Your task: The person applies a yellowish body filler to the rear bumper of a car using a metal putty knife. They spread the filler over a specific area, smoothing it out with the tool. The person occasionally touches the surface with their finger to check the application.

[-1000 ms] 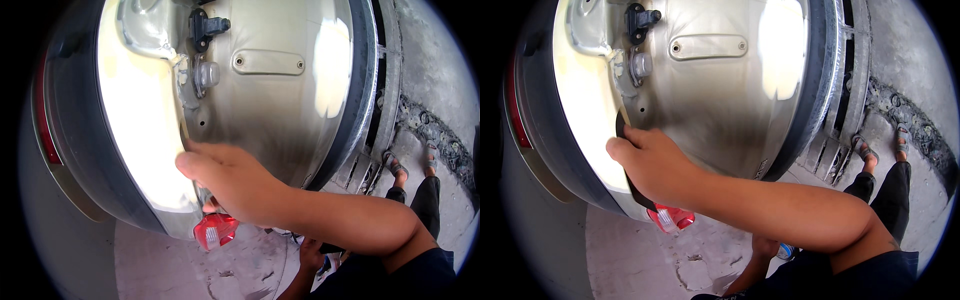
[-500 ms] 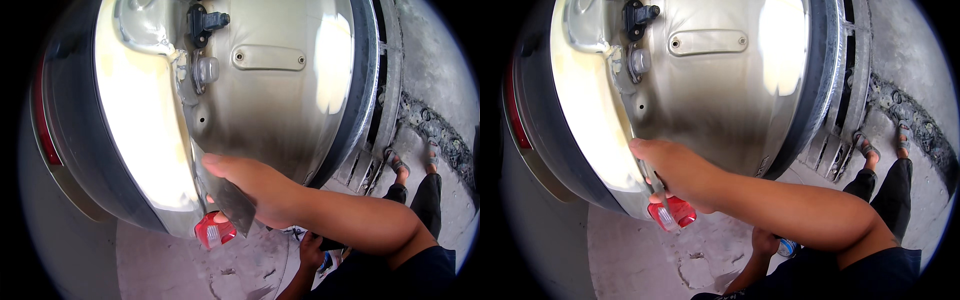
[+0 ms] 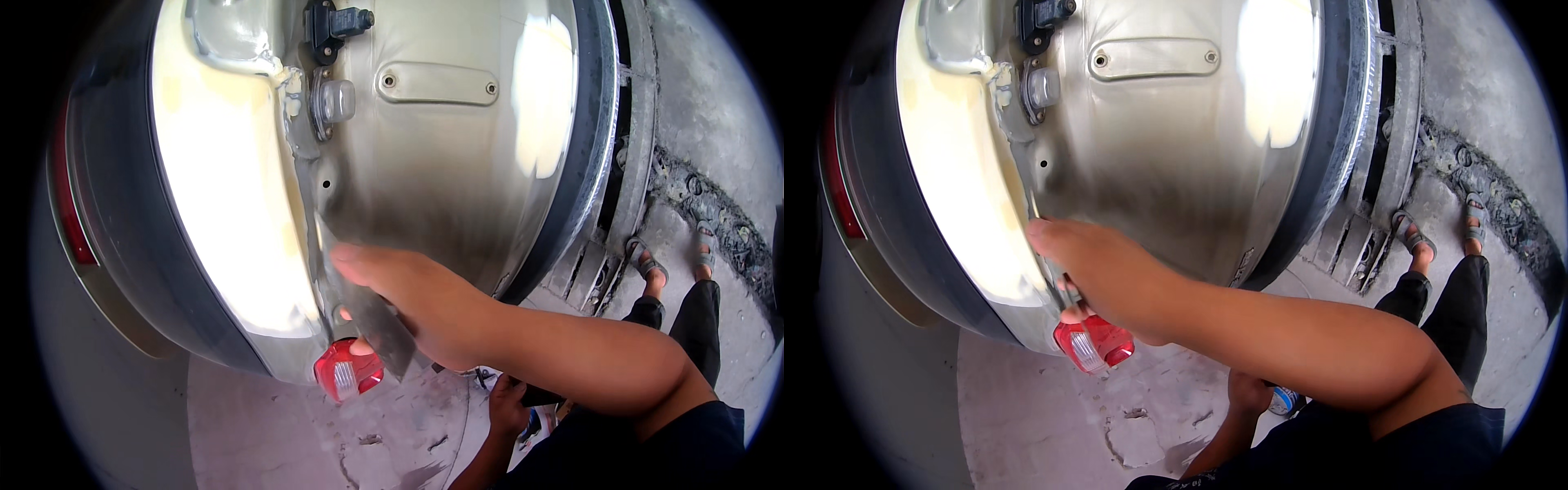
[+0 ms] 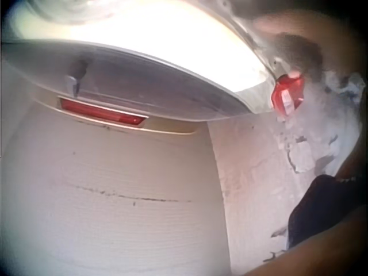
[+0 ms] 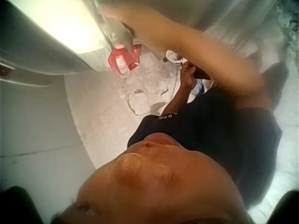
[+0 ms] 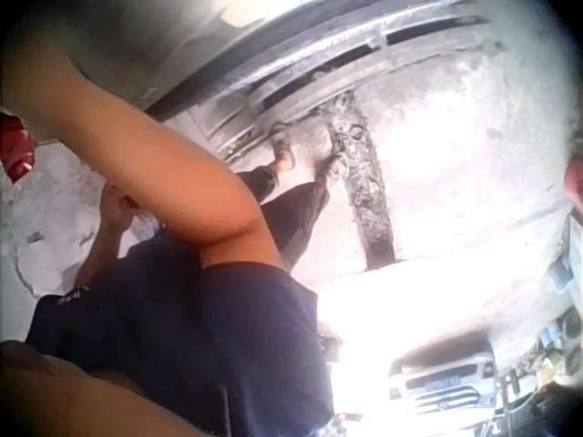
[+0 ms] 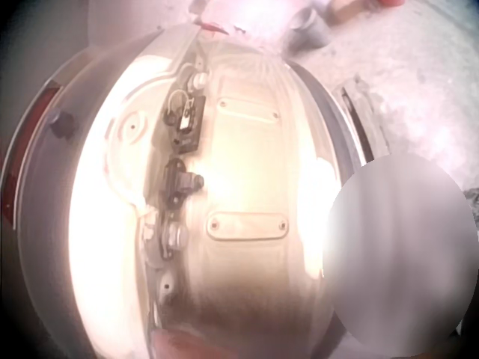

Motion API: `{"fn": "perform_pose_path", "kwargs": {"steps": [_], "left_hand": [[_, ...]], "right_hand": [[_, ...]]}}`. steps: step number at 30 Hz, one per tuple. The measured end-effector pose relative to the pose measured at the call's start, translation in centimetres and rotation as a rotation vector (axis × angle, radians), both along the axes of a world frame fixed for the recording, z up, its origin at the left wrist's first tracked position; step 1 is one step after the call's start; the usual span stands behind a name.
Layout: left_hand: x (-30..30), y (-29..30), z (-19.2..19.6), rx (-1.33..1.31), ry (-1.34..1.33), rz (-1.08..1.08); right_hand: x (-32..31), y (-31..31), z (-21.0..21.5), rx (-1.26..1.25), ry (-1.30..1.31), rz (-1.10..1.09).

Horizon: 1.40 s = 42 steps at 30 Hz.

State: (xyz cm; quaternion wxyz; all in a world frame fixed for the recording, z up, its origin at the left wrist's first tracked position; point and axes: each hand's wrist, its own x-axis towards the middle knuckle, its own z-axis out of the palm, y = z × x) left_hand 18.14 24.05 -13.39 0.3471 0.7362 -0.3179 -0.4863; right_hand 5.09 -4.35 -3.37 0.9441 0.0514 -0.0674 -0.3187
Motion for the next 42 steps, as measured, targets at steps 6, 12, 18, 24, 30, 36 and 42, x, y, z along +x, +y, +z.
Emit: {"fn": "perform_pose_path", "kwargs": {"steps": [6,12,18,24,30,36,42], "left_hand": [[-1.5,0.3,0.1,-0.153,-0.092,0.016],[-1.8,-1.1,1.1,-0.016,-0.196,-0.081],[-1.7,0.3,0.4,-0.117,0.223,0.257],[-0.9,0.8,0.5,-0.126,-0.567,-0.319],[-1.4,-1.5,2.2,-0.147,-0.762,-0.495],[-0.7,0.5,0.9,-0.107,-0.251,-0.082],[0.4,1.9,0.0,-0.227,-0.454,-0.177]], "right_hand": [[0.3,-0.1,2.6,-0.272,0.205,-0.257],[1.1,1.6,-0.3,-0.153,0.072,-0.144],[1.3,1.4,1.0,-0.026,-0.037,0.125],[1.8,1.7,2.3,-0.207,-0.028,-0.017],[1.6,3.6,-0.1,-0.033,0.035,0.062],[2.2,3.1,1.1,-0.019,-0.056,0.125],[3.1,3.3,2.1,-0.222,0.044,-0.071]]}}
